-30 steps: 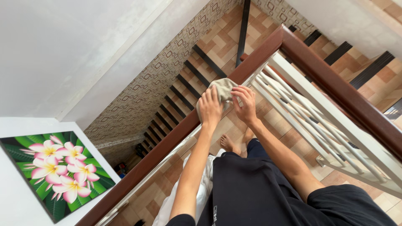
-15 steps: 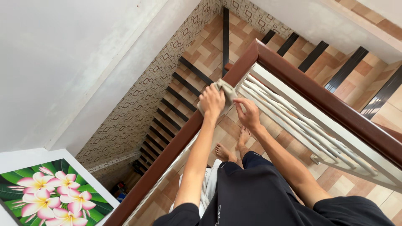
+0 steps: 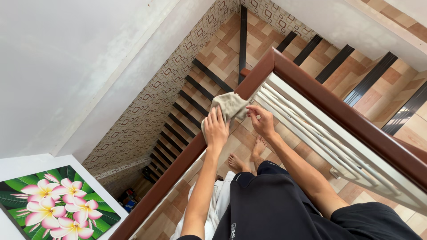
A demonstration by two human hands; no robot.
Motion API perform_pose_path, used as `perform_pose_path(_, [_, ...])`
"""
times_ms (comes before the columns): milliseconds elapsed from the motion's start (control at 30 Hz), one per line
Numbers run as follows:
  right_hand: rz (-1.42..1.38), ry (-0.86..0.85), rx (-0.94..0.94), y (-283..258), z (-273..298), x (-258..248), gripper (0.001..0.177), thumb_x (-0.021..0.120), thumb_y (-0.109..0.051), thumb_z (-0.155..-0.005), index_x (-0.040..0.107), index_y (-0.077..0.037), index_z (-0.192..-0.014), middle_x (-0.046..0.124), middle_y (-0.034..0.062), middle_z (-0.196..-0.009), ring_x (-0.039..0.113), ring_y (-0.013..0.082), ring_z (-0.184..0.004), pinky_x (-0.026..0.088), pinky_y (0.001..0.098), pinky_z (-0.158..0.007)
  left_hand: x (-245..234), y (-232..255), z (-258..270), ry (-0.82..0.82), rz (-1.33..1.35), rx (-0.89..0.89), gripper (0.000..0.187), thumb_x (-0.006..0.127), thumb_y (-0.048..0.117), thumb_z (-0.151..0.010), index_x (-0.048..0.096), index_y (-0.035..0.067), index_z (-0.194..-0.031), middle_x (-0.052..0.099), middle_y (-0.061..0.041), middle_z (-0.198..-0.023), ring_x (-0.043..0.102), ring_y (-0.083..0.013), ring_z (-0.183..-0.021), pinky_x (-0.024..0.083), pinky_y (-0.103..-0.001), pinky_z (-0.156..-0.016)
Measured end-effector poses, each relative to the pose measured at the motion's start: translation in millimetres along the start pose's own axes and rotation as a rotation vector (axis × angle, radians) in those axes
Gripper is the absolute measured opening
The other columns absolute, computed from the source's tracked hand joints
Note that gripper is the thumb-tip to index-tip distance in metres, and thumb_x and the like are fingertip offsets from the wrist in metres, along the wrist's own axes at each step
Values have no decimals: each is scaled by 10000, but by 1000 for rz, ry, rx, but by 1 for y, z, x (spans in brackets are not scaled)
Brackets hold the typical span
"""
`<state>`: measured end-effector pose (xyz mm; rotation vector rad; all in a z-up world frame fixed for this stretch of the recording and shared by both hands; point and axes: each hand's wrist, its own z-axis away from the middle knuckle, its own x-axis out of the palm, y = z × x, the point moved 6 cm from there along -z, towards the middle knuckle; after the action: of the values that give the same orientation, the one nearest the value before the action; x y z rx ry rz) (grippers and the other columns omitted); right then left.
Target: The person sprays liquid onto a cloth using a spray bottle and wipes down the wooden stair railing with the cloth.
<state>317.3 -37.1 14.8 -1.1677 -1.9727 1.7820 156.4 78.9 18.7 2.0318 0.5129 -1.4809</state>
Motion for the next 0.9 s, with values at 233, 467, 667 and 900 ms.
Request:
perform_pose_path(233, [-30, 58, -13, 19, -20, -31, 158, 614, 13, -991, 715, -3, -1111, 766, 90, -890, 743, 149, -782, 590, 265, -707, 31, 36, -39, 9, -182, -14, 864, 669, 517, -913, 396, -64, -1490, 497, -243, -1402, 518, -388, -1262, 404, -532, -1060])
perform_pose_path(467, [-2, 138, 26, 39, -38, -69, 146, 621, 11, -989, 719, 5, -1097, 766, 100, -891, 751, 151, -784, 591, 263, -705, 87, 97, -137, -18, -117, -17, 895, 654, 565, -898, 423, -93, -1459, 579, -206, -1290, 601, -341, -1075, 464, -484, -898])
perform_pose_path(667, [2, 133, -3, 40, -49, -85, 148, 615, 17, -983, 720, 6, -1086, 760, 116, -938, 758, 161, -825, 613, 270, -717, 129, 107, -222, -190, 224, -45, 612, 535, 515, -1002, 534, -12, -1314, 649, -224, -1188, 673, -402, -1019, 511, -531, -869])
perform_pose_path(900, [2, 80, 36, 38, -49, -79, 159, 621, 12, -974, 724, 6, -1096, 761, 107, -900, 750, 150, -795, 613, 269, -715, 128, 85, -202, -277, 359, -65, 468, 508, 491, -1035, 574, 55, -1189, 697, -212, -1117, 688, -453, -975, 527, -562, -851])
